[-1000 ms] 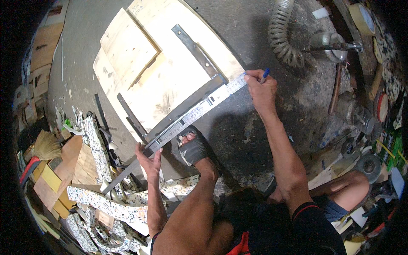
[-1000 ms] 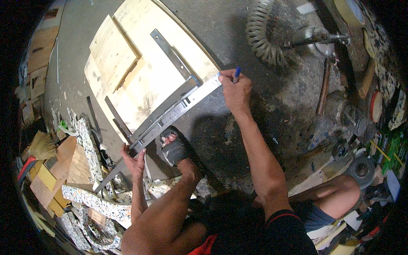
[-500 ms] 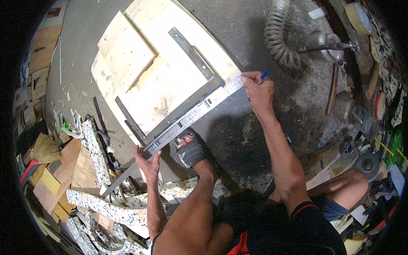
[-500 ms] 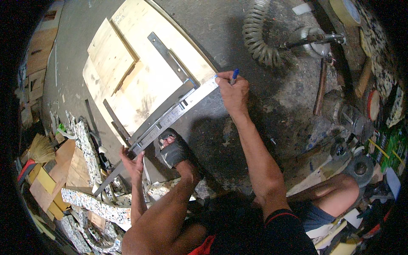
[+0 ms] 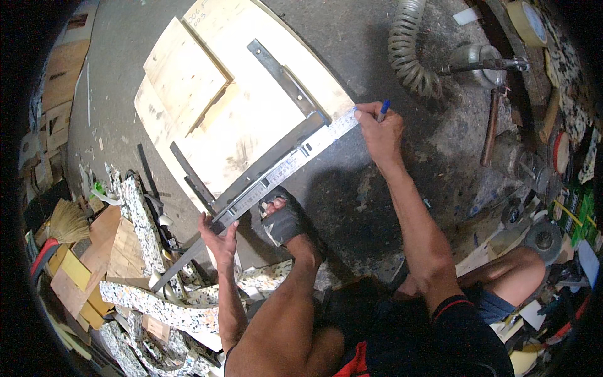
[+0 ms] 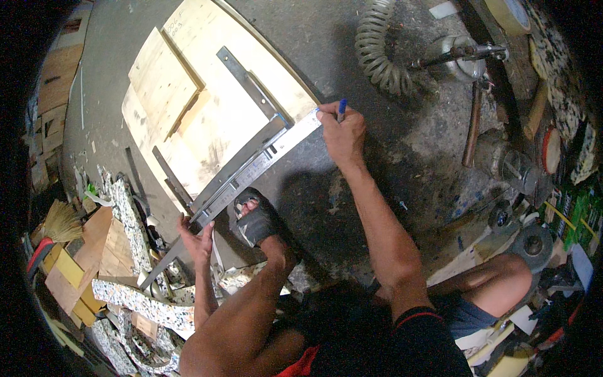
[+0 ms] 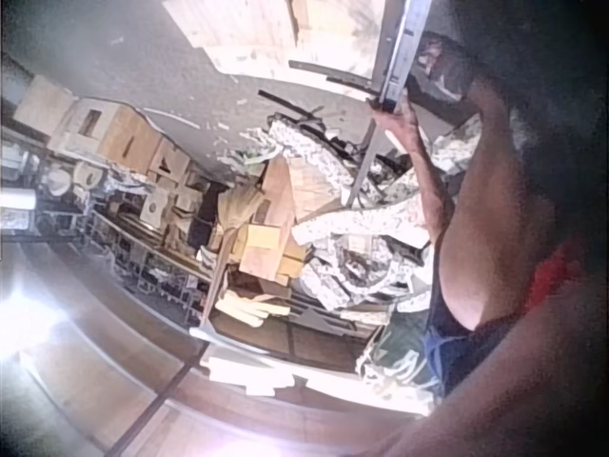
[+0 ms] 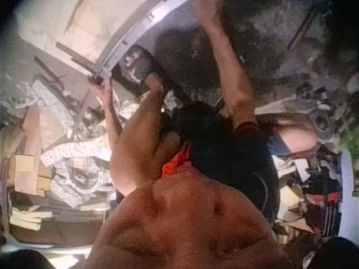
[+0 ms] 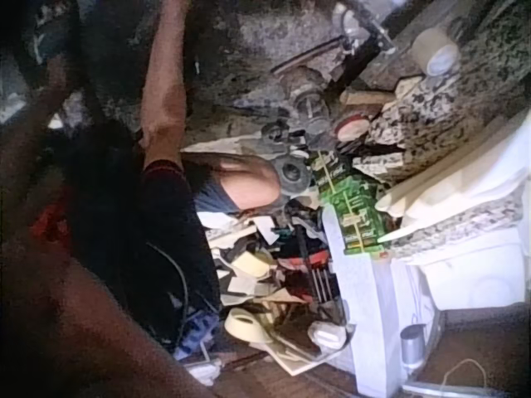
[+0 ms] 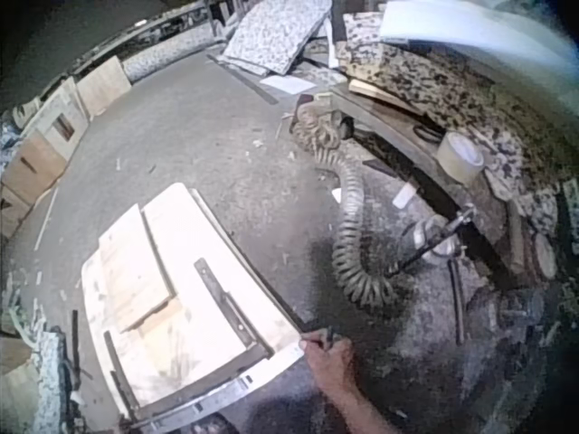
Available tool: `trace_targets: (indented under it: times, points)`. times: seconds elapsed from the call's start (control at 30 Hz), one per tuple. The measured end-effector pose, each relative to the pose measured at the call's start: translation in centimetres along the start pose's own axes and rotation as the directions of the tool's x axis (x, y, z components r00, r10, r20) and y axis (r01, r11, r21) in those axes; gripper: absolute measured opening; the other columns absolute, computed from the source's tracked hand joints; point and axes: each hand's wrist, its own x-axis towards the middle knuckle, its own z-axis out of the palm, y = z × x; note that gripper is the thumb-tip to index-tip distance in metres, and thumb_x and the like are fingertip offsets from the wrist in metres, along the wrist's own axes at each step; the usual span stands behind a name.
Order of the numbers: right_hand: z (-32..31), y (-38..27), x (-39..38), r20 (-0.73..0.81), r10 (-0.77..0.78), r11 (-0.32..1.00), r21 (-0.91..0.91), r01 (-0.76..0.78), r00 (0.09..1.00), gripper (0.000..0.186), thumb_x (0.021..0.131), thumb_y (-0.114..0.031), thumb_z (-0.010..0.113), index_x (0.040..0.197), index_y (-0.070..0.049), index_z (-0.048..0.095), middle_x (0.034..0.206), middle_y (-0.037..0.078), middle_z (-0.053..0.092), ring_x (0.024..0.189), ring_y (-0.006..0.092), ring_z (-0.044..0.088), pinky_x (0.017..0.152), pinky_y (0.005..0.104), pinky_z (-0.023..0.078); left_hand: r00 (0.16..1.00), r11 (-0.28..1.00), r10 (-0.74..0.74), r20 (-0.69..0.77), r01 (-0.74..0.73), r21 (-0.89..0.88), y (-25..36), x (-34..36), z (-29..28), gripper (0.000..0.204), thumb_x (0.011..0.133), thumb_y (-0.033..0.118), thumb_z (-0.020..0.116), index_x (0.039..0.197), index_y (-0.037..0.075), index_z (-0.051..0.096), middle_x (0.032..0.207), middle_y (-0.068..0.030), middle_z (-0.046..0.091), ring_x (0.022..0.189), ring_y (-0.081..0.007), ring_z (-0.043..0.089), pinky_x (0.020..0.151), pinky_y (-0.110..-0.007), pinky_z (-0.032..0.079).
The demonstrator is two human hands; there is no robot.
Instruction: The person measures and marks a wooden board using a metal ruler and a blue pen. They repeatedly reposition the ruler, draw straight lines, and adjust the board's position on the workbench.
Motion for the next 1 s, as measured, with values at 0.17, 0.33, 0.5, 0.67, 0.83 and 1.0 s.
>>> trace_targets:
  times: [0.17,0.33,0.5,0.67,0.83,1.0]
  points:
    - [0.0,-0.9,0.0,0.026,0.021,1.0,-0.024,-0.02,0.999,0.015,0.086,-0.011,0.072,0.095,0.0,0.074,0.076,0.006,0.07,0.065,0.0131,0.061,0.062,0.0311,0.049,1.0,1.0,0.013,0.001,-0.013,-0.028,0.6,-0.1,-0.2,0.097,0.074,0.026,0.091,0.149,-0.002,0.036,0.138,-0.0231,0.049,0.124,-0.0357,0.05,0.109,-0.046,0.039]
    - [0.1,-1.5,-0.5,0.01,-0.022,0.999,-0.023,0.022,1.0,0.016,0.087,-0.012,0.073,0.097,0.001,0.073,0.076,-0.001,0.065,0.065,0.0055,0.052,0.059,0.0264,0.043,0.954,0.936,0.296,-0.057,-0.277,0.218,2.4,-0.1,-2.0,0.088,0.076,0.026,0.089,0.145,-0.001,0.042,0.136,-0.0227,0.051,0.123,-0.0381,0.051,0.106,-0.047,0.04]
    - [0.0,-0.1,0.1,0.011,-0.022,0.999,0.036,0.021,1.0,0.015,0.085,-0.01,0.072,0.095,0.001,0.074,0.078,0.007,0.07,0.069,0.0125,0.062,0.064,0.0303,0.05,0.848,0.825,0.53,0.013,-0.519,0.222,13.1,1.1,-1.2,0.068,0.079,0.022,0.086,0.135,0.0,0.054,0.129,-0.021,0.057,0.12,-0.0388,0.053,0.105,-0.048,0.041]
    - [0.1,-0.6,-0.1,0.027,-0.013,1.0,0.018,0.012,1.0,0.014,0.085,-0.01,0.072,0.094,0.001,0.074,0.078,0.005,0.07,0.069,0.0121,0.062,0.064,0.03,0.05,0.815,0.793,0.568,0.119,-0.58,0.188,17.5,4.0,3.3,0.064,0.078,0.018,0.084,0.134,0.001,0.057,0.131,-0.0202,0.057,0.121,-0.0396,0.053,0.104,-0.05,0.041]
    - [0.0,0.1,0.3,0.02,0.013,0.998,0.064,-0.014,1.0,0.013,0.085,-0.009,0.073,0.093,0.001,0.074,0.074,0.003,0.068,0.066,0.0109,0.06,0.062,0.0293,0.048,0.824,0.807,0.534,0.187,-0.563,0.177,17.5,4.8,4.8,0.063,0.077,0.017,0.084,0.133,0.003,0.058,0.131,-0.0191,0.058,0.122,-0.0394,0.053,0.105,-0.05,0.041]
    - [0.1,-1.4,-0.2,0.019,0.101,0.994,0.033,-0.102,0.995,0.014,0.084,-0.009,0.073,0.094,0.001,0.074,0.083,0.005,0.073,0.075,0.0132,0.065,0.073,0.0308,0.052,0.837,0.827,0.509,0.201,-0.541,0.153,16.8,4.5,5.3,0.056,0.078,0.015,0.082,0.129,0.003,0.062,0.128,-0.0182,0.06,0.12,-0.0381,0.054,0.105,-0.049,0.041]
